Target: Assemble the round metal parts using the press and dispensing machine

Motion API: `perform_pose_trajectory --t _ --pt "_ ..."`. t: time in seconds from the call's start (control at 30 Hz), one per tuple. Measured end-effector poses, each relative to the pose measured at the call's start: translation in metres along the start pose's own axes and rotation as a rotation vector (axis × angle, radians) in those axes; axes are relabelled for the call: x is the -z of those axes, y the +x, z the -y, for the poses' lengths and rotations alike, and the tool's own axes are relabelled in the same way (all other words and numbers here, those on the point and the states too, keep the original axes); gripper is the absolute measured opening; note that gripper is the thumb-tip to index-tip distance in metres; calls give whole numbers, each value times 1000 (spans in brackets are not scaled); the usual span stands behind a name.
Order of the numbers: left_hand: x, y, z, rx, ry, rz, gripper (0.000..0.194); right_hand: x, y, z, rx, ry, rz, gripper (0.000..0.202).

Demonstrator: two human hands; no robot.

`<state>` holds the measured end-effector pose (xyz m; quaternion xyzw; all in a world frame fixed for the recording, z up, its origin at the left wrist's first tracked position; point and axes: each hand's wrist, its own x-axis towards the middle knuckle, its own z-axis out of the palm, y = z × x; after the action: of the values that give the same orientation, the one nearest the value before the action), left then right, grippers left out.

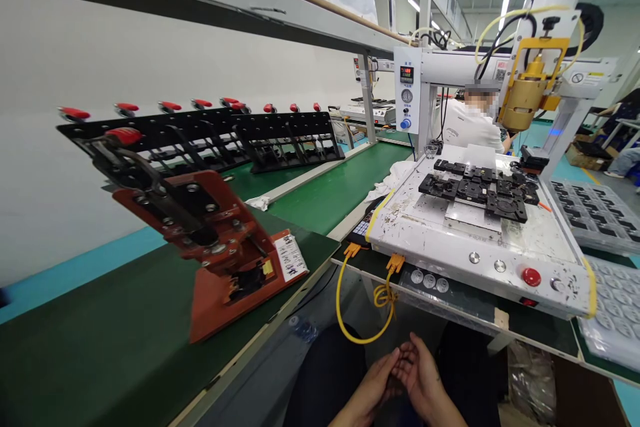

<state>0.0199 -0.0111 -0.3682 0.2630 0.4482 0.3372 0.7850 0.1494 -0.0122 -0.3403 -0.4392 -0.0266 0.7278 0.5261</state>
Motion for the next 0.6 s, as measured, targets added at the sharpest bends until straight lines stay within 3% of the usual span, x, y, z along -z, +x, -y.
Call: perform_pose_trajectory --t 0.43,0.6 --pt "-4 -11 -8 -44 50 34 64 -1 -2 1 6 74 16 33" --pt "0 -5 -1 -57 20 45 67 -3 -4 2 3 114 14 33"
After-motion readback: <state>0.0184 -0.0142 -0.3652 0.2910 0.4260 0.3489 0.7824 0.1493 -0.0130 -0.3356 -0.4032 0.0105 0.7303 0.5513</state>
